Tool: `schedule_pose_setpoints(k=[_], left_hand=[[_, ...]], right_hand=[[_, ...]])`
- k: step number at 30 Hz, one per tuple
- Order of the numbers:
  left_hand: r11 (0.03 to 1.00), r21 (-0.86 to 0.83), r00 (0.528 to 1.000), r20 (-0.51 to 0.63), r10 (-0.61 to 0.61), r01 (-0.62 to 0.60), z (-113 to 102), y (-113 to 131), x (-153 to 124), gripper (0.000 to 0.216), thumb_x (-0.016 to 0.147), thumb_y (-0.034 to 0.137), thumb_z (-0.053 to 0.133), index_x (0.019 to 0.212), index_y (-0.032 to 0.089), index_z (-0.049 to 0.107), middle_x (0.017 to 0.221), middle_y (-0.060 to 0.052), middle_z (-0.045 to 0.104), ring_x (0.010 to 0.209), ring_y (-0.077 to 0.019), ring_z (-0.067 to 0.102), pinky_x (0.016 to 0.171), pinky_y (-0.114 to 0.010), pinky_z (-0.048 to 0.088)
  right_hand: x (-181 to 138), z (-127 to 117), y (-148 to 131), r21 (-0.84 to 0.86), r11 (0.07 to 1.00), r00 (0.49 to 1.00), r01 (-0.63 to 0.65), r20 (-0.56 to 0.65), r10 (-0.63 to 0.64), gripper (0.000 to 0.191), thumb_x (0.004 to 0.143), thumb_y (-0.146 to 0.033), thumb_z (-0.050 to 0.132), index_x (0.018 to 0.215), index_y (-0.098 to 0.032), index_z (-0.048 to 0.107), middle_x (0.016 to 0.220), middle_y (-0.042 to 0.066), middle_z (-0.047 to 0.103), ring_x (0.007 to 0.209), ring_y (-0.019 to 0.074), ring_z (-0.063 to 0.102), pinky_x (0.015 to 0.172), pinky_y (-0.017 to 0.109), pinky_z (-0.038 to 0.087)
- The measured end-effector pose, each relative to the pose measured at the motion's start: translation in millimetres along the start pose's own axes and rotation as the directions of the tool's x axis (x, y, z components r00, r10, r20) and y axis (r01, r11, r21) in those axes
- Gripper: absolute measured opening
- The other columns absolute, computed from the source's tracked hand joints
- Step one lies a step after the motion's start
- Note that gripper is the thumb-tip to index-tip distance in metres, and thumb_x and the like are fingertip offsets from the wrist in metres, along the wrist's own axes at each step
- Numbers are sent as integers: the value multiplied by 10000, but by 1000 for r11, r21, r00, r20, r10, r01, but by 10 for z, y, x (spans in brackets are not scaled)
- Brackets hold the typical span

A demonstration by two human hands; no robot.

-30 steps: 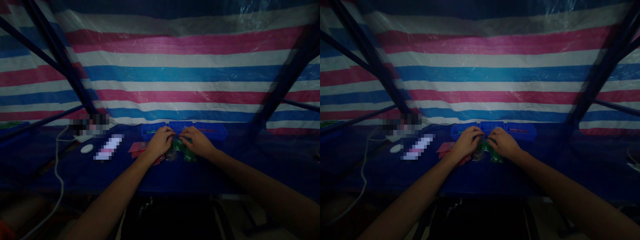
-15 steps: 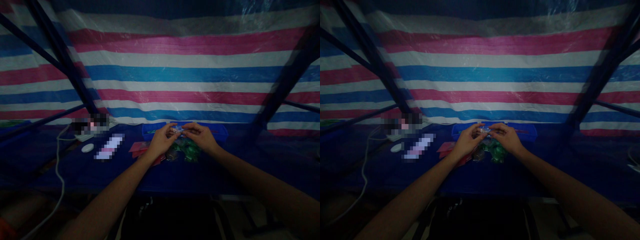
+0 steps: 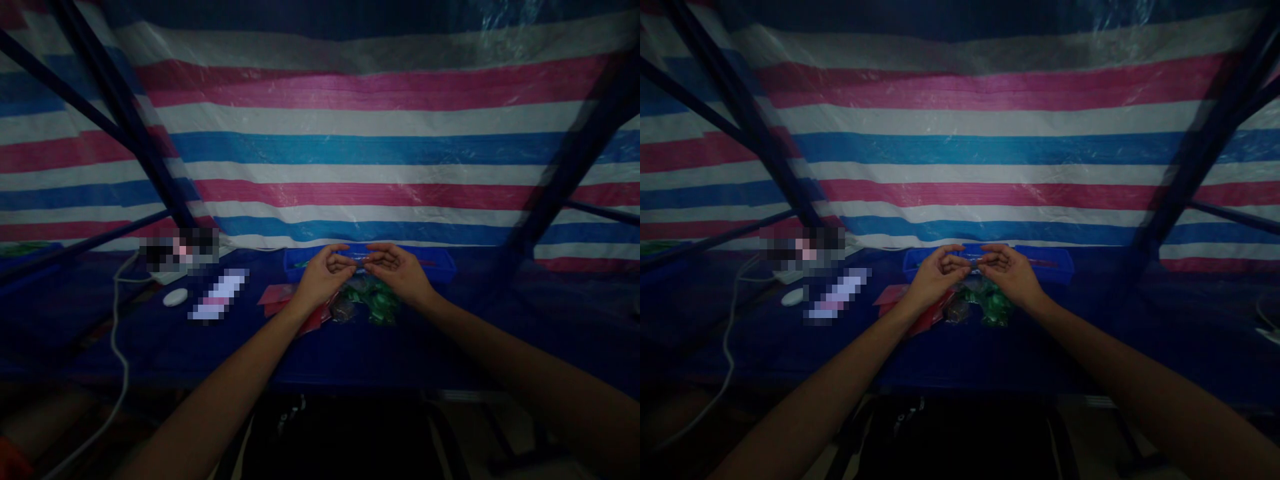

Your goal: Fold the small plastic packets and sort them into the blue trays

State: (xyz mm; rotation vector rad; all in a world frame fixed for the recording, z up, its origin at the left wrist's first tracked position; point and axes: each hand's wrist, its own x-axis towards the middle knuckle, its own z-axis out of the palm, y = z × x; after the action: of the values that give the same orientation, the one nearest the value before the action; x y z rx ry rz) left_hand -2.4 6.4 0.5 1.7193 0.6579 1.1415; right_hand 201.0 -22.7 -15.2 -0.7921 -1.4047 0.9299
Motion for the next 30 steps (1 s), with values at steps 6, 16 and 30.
schedule_pose_setpoints(k=[6,16,30], left_hand=[[997,72,999,-31,-17,19,-19,-9,9,459,775,208,764,1187,184,562,922,-71,723,786,-174,703,753,-339,564],[994,109,1000,-20,12,-9,-35,-40,3,403,814,316,766,1152,194,584,943,-79,733,829,-196,712,770,-355,569],[998,30,998,29,49,-50,6,10,-7,333,797,195,729,1099,164,593,931,-50,672,840,-142,657,791,-286,528]], right_hand=[[16,-9,56,-14,1000,1000,8,-30,-9,481,733,-339,812,1160,-219,627,1006,59,731,962,201,712,950,389,560],[10,-39,65,28,998,998,-64,-11,64,451,744,-381,808,1125,-207,639,1014,75,746,907,211,729,909,421,594],[-20,22,81,34,995,994,-94,60,92,445,693,-335,842,1080,-218,657,963,47,743,875,193,730,927,414,580]])
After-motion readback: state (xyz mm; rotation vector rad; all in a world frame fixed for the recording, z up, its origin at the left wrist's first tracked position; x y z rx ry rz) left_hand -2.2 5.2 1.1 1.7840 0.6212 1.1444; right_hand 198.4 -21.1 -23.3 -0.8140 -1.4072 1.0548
